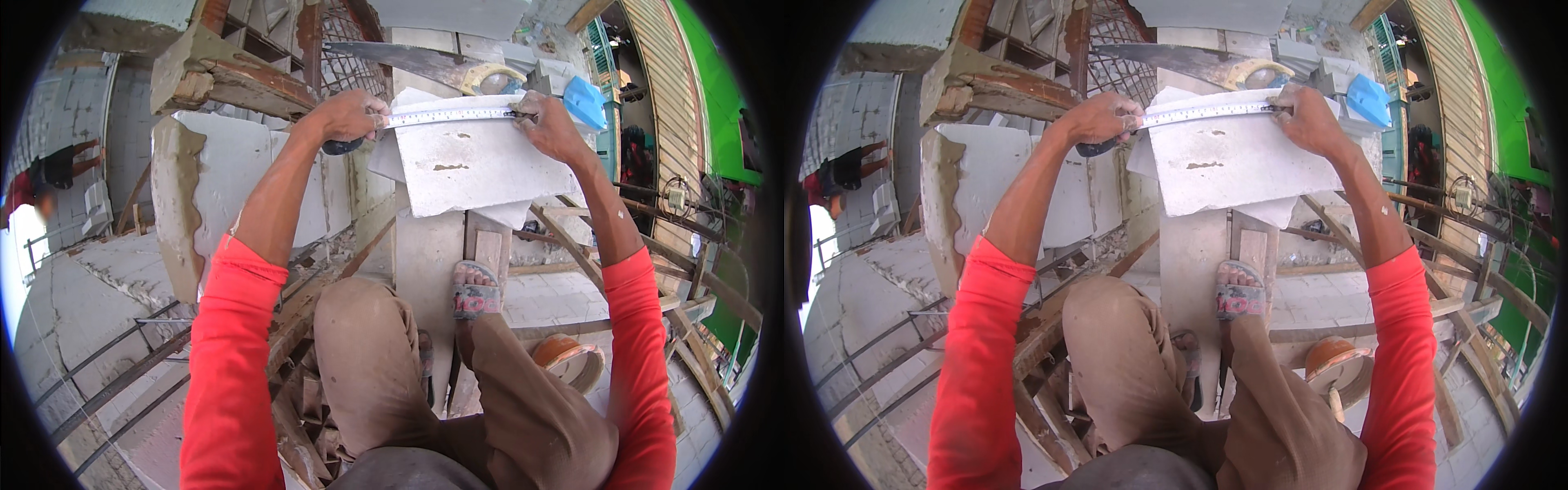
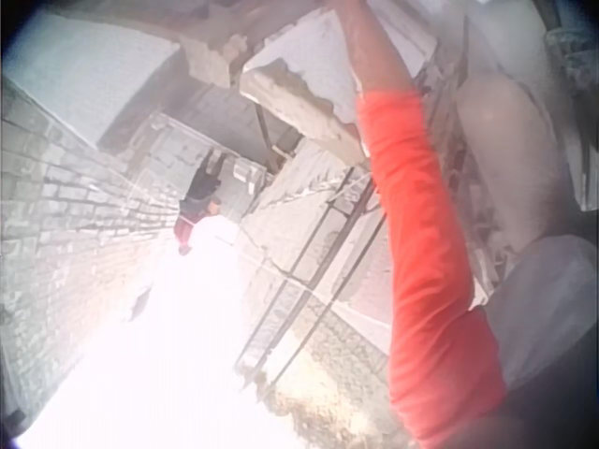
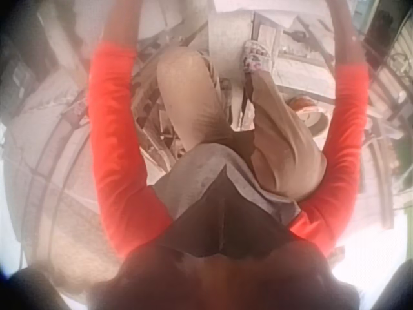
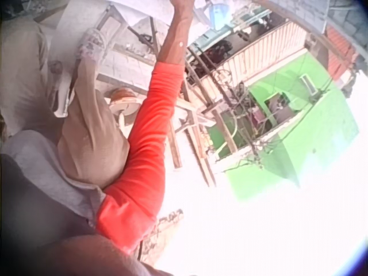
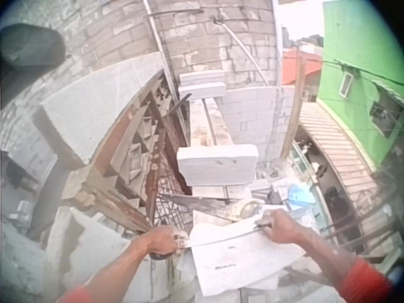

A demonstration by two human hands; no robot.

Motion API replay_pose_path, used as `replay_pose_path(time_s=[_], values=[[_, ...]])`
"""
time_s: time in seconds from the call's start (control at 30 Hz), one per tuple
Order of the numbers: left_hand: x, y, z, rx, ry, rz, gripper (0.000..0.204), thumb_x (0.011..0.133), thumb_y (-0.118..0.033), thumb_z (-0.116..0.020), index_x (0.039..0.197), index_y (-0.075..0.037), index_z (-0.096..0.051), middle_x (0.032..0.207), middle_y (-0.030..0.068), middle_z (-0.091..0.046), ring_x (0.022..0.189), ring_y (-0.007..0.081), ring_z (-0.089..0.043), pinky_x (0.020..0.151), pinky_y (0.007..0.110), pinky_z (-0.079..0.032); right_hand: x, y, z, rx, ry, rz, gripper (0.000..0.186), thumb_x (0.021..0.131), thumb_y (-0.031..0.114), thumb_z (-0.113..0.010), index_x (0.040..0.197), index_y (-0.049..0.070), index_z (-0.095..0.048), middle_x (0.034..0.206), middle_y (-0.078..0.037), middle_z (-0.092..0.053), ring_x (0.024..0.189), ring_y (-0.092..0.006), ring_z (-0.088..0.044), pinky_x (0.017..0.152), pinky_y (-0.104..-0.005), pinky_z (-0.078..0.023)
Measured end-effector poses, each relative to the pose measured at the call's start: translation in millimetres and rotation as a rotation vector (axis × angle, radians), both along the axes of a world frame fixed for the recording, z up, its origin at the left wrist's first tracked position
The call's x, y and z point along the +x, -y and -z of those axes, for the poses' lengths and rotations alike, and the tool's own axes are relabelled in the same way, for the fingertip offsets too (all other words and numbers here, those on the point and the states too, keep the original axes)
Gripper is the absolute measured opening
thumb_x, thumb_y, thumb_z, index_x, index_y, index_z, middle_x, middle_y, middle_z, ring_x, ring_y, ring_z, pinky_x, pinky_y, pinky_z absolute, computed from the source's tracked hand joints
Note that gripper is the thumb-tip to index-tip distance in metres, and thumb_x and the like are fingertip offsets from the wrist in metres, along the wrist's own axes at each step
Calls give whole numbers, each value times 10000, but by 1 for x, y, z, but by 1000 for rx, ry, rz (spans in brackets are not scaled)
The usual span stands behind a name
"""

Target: The person measures and cuts white rectangular tiles on a wooden scaffold, applies mortar to the back of a tile, and places it onto a wall. The person uses a tape measure, hand saw, and trowel during the process.

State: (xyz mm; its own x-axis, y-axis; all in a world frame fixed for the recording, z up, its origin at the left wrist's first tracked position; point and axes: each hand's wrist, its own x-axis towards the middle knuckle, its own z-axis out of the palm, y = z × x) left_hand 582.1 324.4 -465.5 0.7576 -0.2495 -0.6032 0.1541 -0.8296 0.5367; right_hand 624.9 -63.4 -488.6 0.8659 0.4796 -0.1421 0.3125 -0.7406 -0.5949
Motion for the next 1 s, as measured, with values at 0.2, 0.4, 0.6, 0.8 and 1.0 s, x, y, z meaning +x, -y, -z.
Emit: replay_pose_path(time_s=[0.2, 0.4, 0.6, 0.8, 1.0], values=[[2, 2, 3, 9, -18, -24, 248, 1041, -241, -661, 1123, -33, -771, 786, 55, -721, 750, 149, -648, 760, 334, -510, -2, 2, 5, 16, 56, -69, 334, 861, 1, -677, 1180, -41, -769, 1075, -287, -717, 987, -452, -679, 939, -464, -532], [-22, 8, 6, -13, -75, -63, 270, 1043, -232, -681, 1162, -8, -771, 835, 50, -731, 762, 124, -640, 750, 319, -503, -22, 7, -8, -28, -94, -82, 339, 893, -24, -650, 1219, -60, -738, 1179, -287, -706, 1099, -459, -666, 1046, -474, -504], [-87, 38, -4, -199, -429, -209, 271, 1040, -200, -676, 1207, -13, -780, 937, 78, -785, 813, 141, -704, 758, 321, -554, -92, 45, -4, 15, 9, -142, 370, 831, -65, -628, 1186, -58, -734, 1129, -293, -696, 1091, -472, -666, 997, -501, -533], [-166, 28, 7, -458, -852, -253, 401, 1078, -378, -655, 1166, -6, -775, 1038, 69, -782, 887, 149, -713, 855, 299, -562, -138, 58, -41, -38, -275, -121, 418, 823, -79, -609, 1230, -81, -704, 1184, -287, -663, 1140, -463, -645, 1035, -507, -516], [-205, 25, 6, -583, -818, -481, 544, 1093, -510, -584, 1157, -6, -778, 1032, 69, -776, 896, 154, -704, 884, 284, -543, -118, 47, -55, 128, -40, -60, 337, 894, -75, -611, 1215, -45, -707, 1120, -237, -677, 1114, -423, -651, 997, -484, -519]])
